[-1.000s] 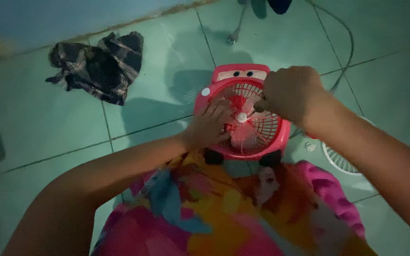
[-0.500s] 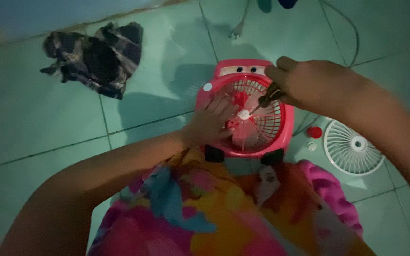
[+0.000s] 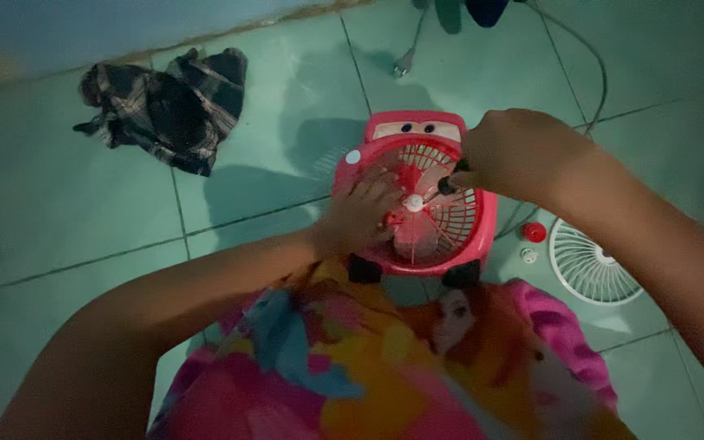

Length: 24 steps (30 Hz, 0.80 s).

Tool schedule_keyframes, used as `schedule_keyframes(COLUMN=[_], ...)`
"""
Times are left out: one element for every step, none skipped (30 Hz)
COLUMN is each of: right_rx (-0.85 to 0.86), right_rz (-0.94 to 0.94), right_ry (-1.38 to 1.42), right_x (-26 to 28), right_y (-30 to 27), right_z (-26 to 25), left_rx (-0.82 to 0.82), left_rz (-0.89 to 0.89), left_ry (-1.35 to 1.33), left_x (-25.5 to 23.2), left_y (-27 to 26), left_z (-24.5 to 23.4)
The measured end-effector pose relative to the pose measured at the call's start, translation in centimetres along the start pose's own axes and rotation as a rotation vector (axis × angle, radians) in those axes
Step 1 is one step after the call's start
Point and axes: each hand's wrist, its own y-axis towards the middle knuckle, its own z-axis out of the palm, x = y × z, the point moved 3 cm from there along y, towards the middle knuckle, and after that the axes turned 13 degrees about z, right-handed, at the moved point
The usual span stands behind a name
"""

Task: The person disassembles a pink car-shaped electric fan on the floor. They use a screwdriver to remove screws from the rear grille, then detach the front grille and the central hub cap to access the fan blades.

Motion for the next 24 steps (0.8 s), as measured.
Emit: schedule_keyframes(right_rx=[0.025, 0.051, 0.043, 0.034, 0.025, -0.043, -0.111, -0.179, -0.175, -0.171, -0.166, -0.208, -0.252, -0.295, -0.191, -0.087, 0.019, 0.016, 0.013, 0.009, 0.078, 0.146, 0.216, 0.251], right_rz=[0.013, 0.026, 0.031, 0.037, 0.043, -0.01, -0.063, -0.117, -0.095, -0.072, -0.049, -0.071, -0.091, -0.111, -0.053, 0.004, 0.061, 0.029, -0.005, -0.039, -0.023, -0.006, 0.011, 0.031], right_ry=[-0.017, -0.035, -0.051, -0.067, -0.083, -0.121, -0.157, -0.194, -0.168, -0.142, -0.117, -0.133, -0.151, -0.169, -0.171, -0.172, -0.174, -0.129, -0.081, -0.034, -0.052, -0.071, -0.092, -0.082], right_x=[0.2, 0.4, 0.5, 0.7, 0.8, 1.0, 1.2, 1.3, 1.3, 1.3, 1.4, 1.6, 1.7, 2.0, 1.9, 1.9, 2.0, 1.8, 1.3, 1.1, 0.9, 0.6, 0.2, -0.1], right_y=[0.2, 0.3, 0.4, 0.5, 0.6, 0.6, 0.7, 0.7, 0.8, 1.0, 1.1, 1.1, 1.1, 1.0, 1.2, 1.3, 1.4, 1.3, 1.0, 1.0, 1.0, 1.1, 1.1, 1.0], right_z=[0.2, 0.4, 0.6, 0.8, 1.0, 1.1, 1.2, 1.2, 1.3, 1.4, 1.5, 1.5, 1.4, 1.2, 1.4, 1.5, 1.6, 1.4, 1.3, 1.2, 1.4, 1.6, 1.8, 2.0], left_rx=[-0.018, -0.036, -0.055, -0.048, -0.04, -0.033, -0.04, -0.047, -0.052, -0.09, -0.128, -0.166, -0.15, -0.134, -0.119, -0.118, -0.118, -0.117, -0.102, -0.087, -0.071, -0.101, -0.134, -0.166], left_rz=[0.013, 0.026, 0.038, 0.025, 0.012, -0.001, 0.025, 0.052, 0.077, 0.109, 0.142, 0.175, 0.154, 0.134, 0.113, 0.11, 0.106, 0.102, 0.094, 0.086, 0.076, 0.091, 0.105, 0.119], left_ry=[0.005, 0.01, 0.017, -0.014, -0.045, -0.076, -0.049, -0.023, 0.003, 0.006, 0.008, 0.009, -0.011, -0.031, -0.051, -0.056, -0.062, -0.069, -0.061, -0.053, -0.048, -0.016, 0.013, 0.042], left_x=[0.0, -0.1, -0.2, -0.2, -0.3, -0.2, -0.2, -0.2, -0.1, 0.0, 0.0, -0.1, 0.0, 0.0, 0.0, 0.0, -0.1, -0.1, -0.1, 0.0, 0.1, 0.1, 0.1, 0.1], left_y=[0.0, 0.0, 0.0, 0.0, 0.0, 0.1, 0.2, 0.3, 0.4, 0.3, 0.3, 0.3, 0.3, 0.3, 0.3, 0.4, 0.4, 0.4, 0.3, 0.3, 0.2, 0.1, 0.0, 0.0], left_z=[-0.1, -0.3, -0.5, -0.6, -0.6, -0.7, -0.8, -0.9, -1.1, -1.3, -1.5, -1.7, -1.7, -1.7, -1.7, -1.8, -1.8, -1.8, -1.7, -1.6, -1.5, -1.5, -1.3, -1.2])
